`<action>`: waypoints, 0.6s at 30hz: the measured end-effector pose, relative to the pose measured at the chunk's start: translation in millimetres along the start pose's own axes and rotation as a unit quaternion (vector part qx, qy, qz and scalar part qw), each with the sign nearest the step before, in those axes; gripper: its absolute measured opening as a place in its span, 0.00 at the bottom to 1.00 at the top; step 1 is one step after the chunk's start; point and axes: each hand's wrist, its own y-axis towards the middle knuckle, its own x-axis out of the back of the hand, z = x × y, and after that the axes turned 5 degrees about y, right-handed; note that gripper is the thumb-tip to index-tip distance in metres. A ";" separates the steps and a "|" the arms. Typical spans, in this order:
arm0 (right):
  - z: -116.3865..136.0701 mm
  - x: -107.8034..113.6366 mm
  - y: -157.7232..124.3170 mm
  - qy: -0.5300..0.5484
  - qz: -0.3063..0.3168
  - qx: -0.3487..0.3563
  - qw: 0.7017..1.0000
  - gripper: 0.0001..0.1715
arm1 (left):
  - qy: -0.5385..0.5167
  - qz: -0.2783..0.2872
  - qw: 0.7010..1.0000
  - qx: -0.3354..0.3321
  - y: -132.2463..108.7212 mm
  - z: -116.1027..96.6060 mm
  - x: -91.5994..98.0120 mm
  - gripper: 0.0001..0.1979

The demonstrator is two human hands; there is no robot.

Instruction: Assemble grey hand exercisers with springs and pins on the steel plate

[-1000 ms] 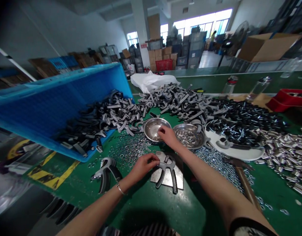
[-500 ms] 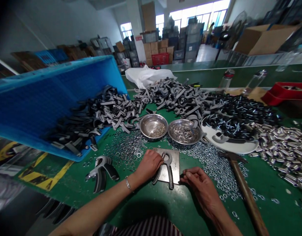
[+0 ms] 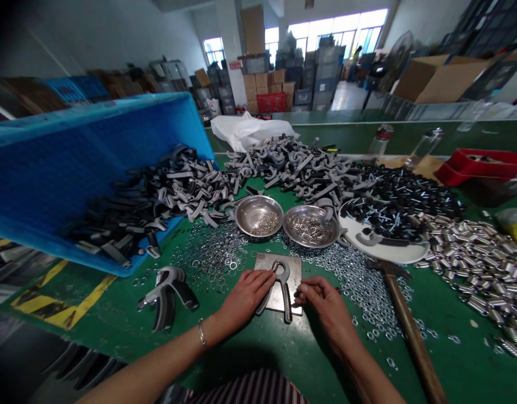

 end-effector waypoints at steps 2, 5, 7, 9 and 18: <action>2.4 -7.4 7.1 -0.015 0.016 0.012 1.000 0.19 | -0.027 -0.008 0.999 0.028 -0.7 -1.6 -0.6 0.24; 1.4 -17.3 20.1 -0.155 0.046 0.098 0.982 0.20 | -0.054 -0.015 0.997 0.054 -0.7 -3.4 1.9 0.23; -2.2 -22.4 28.9 -0.257 0.056 0.171 0.949 0.21 | -0.055 -0.012 0.997 0.046 0.4 -3.9 5.3 0.23; -6.9 -26.0 36.8 -0.314 0.059 0.228 0.920 0.20 | -0.060 -0.008 0.997 0.039 1.9 -4.0 8.2 0.23; -20.3 -28.3 54.2 -0.468 0.127 0.369 0.793 0.14 | -0.224 -0.039 0.963 0.147 6.1 -2.7 3.8 0.24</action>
